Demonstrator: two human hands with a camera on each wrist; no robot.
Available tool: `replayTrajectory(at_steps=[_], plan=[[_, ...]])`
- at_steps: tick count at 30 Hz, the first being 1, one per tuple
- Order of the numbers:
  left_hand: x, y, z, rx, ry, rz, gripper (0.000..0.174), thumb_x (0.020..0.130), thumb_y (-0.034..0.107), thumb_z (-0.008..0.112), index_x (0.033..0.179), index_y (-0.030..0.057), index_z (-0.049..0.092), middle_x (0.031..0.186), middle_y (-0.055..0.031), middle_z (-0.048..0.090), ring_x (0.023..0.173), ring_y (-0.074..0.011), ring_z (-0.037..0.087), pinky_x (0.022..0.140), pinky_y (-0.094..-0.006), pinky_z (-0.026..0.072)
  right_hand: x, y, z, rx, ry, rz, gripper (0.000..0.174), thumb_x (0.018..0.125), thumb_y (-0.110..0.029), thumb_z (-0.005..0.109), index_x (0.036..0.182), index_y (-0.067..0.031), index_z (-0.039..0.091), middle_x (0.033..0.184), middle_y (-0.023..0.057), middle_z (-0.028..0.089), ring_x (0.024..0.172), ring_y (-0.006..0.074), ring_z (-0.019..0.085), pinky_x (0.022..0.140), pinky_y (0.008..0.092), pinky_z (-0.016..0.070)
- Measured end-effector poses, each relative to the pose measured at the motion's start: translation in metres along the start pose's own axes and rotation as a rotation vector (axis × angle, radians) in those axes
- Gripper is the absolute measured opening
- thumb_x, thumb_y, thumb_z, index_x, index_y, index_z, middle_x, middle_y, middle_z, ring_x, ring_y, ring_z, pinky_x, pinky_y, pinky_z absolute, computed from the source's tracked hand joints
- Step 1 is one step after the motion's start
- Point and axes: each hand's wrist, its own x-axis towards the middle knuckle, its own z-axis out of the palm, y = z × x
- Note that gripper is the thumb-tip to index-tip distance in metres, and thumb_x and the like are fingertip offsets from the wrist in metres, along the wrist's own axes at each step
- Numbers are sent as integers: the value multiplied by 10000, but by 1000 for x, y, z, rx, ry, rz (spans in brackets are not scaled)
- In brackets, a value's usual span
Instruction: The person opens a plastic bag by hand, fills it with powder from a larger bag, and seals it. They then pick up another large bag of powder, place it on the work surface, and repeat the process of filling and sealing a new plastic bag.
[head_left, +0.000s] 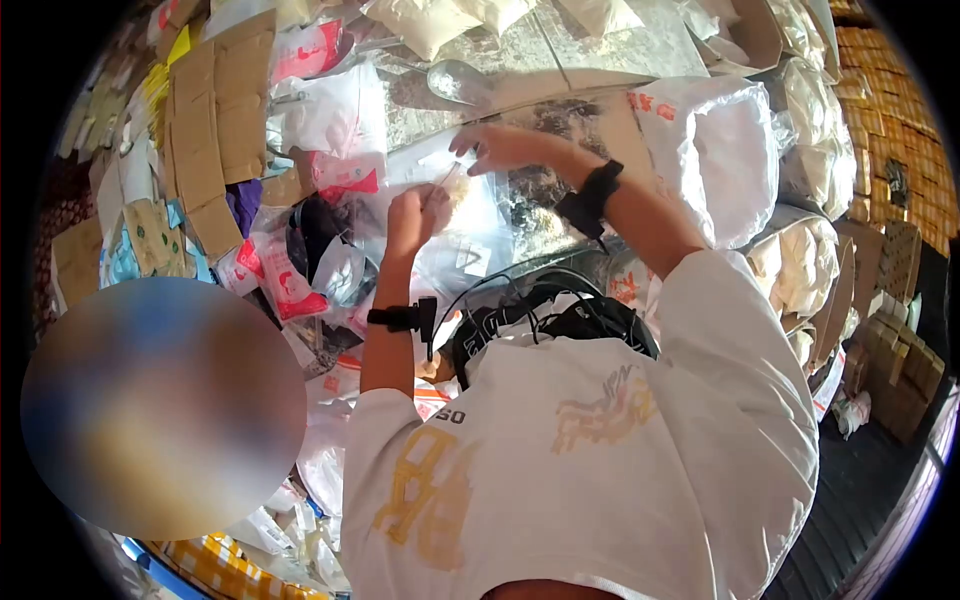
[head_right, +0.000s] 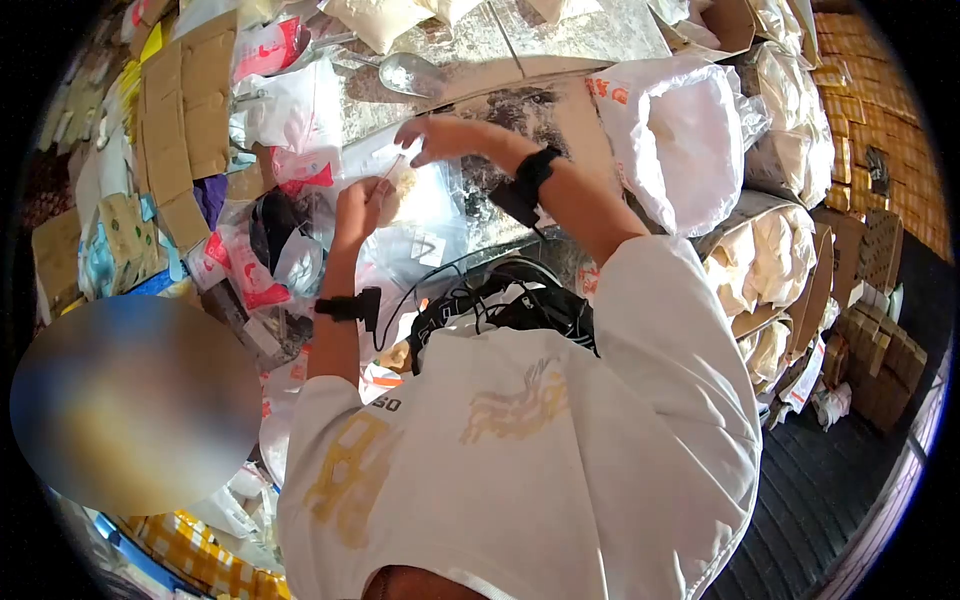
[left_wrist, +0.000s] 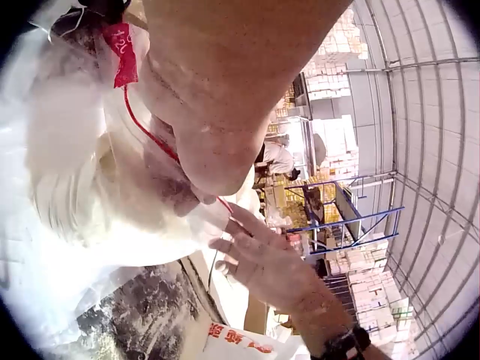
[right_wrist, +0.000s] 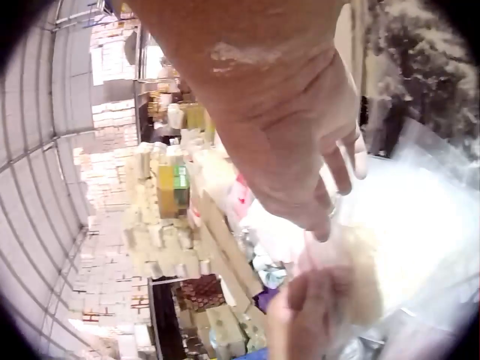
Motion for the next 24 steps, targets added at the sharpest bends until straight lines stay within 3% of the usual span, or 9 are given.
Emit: replayTrajectory(at_steps=[2, 3, 6, 7, 10, 11, 14, 20, 24], plan=[[5, -8, 0, 16, -35, 50, 204, 932, 214, 586, 942, 55, 712, 842, -173, 688, 804, -354, 673, 721, -408, 509, 8, 32, 30, 237, 47, -115, 371, 850, -212, 729, 1177, -55, 653, 1130, 68, 677, 980, 178, 624, 869, 348, 505], [6, -1, -4, 40, -53, -8, 212, 932, 230, 602, 930, 51, 716, 801, -150, 687, 756, -328, 683, 685, -385, 510, 10, 41, 45, 324, 114, -132, 341, 865, -211, 732, 1151, -30, 683, 1065, 61, 707, 919, 142, 635, 805, 301, 515], [12, 6, -11, -79, -141, -51, 218, 933, 244, 615, 957, 57, 725, 800, -138, 699, 733, -290, 691, 666, -369, 504, 12, 59, 75, 677, 192, 82, 266, 882, -186, 719, 1081, -10, 711, 980, 43, 719, 881, 115, 636, 795, 267, 505], [14, -6, -5, -108, -133, -94, 225, 902, 264, 667, 957, 57, 735, 775, -130, 703, 669, -233, 682, 633, -346, 494, 15, 62, 87, 899, 263, 56, 210, 904, -174, 707, 1025, -4, 729, 918, 27, 719, 846, 98, 633, 770, 250, 500], [19, -5, -9, -30, -180, -178, 236, 870, 282, 714, 924, 54, 744, 728, -119, 697, 610, -192, 646, 606, -331, 483, 9, 42, 93, 1022, 356, 122, 210, 927, -186, 692, 1011, 2, 732, 915, 24, 717, 821, 86, 622, 734, 241, 493], [21, 1, -12, 10, -207, -248, 252, 868, 269, 730, 889, 18, 732, 711, -55, 692, 613, -97, 585, 603, -276, 457, 12, 43, 100, 1016, 410, 66, 211, 948, -197, 669, 991, 0, 732, 905, 27, 717, 813, 83, 622, 723, 241, 493], [21, -14, -6, -201, -218, -345, 278, 879, 278, 725, 870, 0, 733, 713, -28, 694, 636, -75, 583, 608, -261, 452, 14, 48, 109, 1079, 445, 174, 219, 961, -202, 654, 941, 4, 728, 877, 30, 713, 791, 88, 625, 718, 245, 497], [26, -46, -5, -239, -330, -279, 267, 931, 236, 667, 932, -29, 704, 797, -25, 698, 715, -69, 595, 667, -249, 468, 25, 51, 125, 997, 606, 104, 223, 976, -202, 631, 909, -11, 724, 809, 10, 684, 704, 81, 589, 685, 250, 491], [25, -49, -8, -268, -326, -214, 269, 932, 244, 665, 949, -24, 692, 810, -44, 699, 729, -86, 610, 679, -263, 479, 30, 52, 124, 1033, 572, 141, 209, 980, -182, 620, 916, -8, 716, 804, -3, 674, 704, 72, 582, 672, 246, 487]])
